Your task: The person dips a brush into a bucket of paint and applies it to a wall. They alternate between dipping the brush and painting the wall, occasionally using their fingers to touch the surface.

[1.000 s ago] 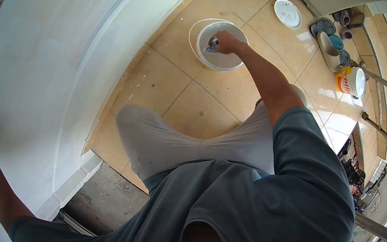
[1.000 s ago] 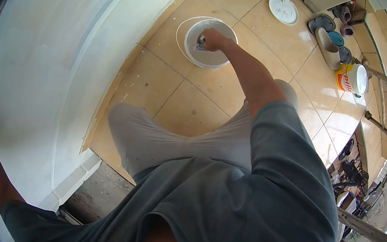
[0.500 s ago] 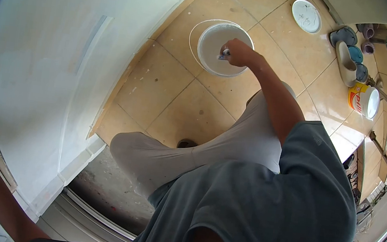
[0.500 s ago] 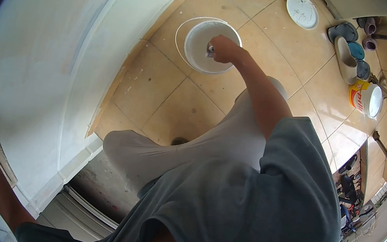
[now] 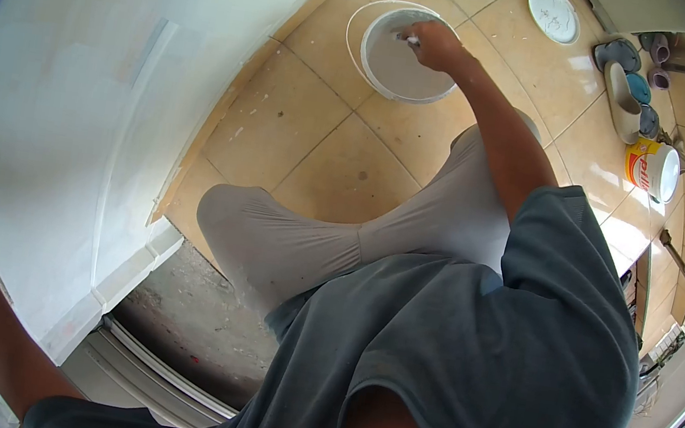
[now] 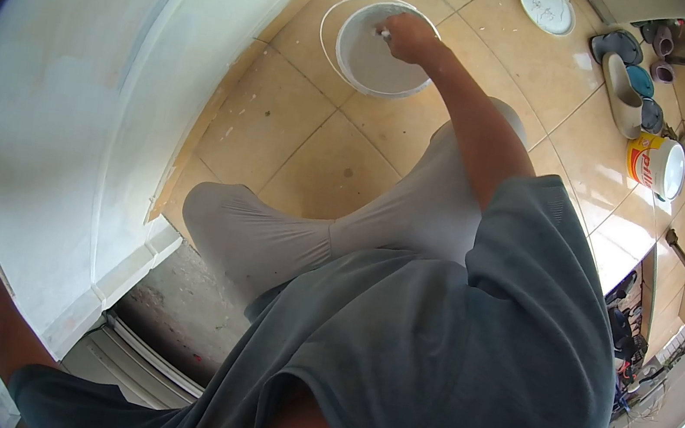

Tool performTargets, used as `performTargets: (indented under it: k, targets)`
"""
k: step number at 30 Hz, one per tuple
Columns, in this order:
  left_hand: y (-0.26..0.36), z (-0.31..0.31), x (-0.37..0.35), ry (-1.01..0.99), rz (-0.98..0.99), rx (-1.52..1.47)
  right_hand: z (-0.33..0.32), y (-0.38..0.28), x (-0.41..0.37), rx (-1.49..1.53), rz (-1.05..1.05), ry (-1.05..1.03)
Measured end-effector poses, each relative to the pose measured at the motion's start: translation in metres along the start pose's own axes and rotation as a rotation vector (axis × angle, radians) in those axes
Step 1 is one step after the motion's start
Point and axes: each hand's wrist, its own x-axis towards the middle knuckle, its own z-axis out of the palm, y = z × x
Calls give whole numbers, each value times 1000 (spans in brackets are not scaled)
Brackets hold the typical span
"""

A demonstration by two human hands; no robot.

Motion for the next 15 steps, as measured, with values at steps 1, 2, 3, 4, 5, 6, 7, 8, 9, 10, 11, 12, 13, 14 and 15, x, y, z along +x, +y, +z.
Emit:
performTargets:
  k: [1, 2, 3, 4, 5, 6, 7, 8, 9, 10, 11, 12, 13, 14, 15]
  targets:
    - [-1, 1, 0, 9, -6, 7, 0, 1, -1, -42, 4, -1]
    - [-4, 4, -3, 16, -10, 17, 3, -1, -5, -97, -6, -106]
    - [0, 12, -20, -82, -97, 16, 7, -6, -6, -137, 35, -173]
    - [-1, 21, -49, -178, -176, 50, 5, -12, -8, -114, 39, -169]
    - [-10, 10, -37, -185, -213, 62, 16, 1, -4, -32, 8, -104]
    - [-18, -2, -25, -192, -249, 73, 3, -4, -8, 43, -37, -19]
    - [16, -22, 1, -77, -289, 39, 0, 0, -10, 163, -122, 105]
    - [16, -21, 12, 15, -184, -5, -5, 6, -15, 232, -88, 130]
    - [21, -37, 6, -272, -406, 50, -31, -13, -28, 392, -15, 150]
    - [19, -37, 8, -233, -416, 4, -43, -21, -35, 517, 116, 154]
    - [19, -36, 7, -220, -373, 34, -52, -23, -44, 643, 256, 150]
    - [16, -36, 9, -203, -381, 15, -53, -19, -49, 768, 324, 229]
    - [16, -37, 8, -192, -393, -16, -49, -13, -58, 893, 400, 298]
    - [15, -34, 5, -176, -381, -18, -53, -11, -68, 991, 451, 349]
    - [12, -32, 4, -165, -370, -17, -57, -11, -76, 1091, 499, 395]
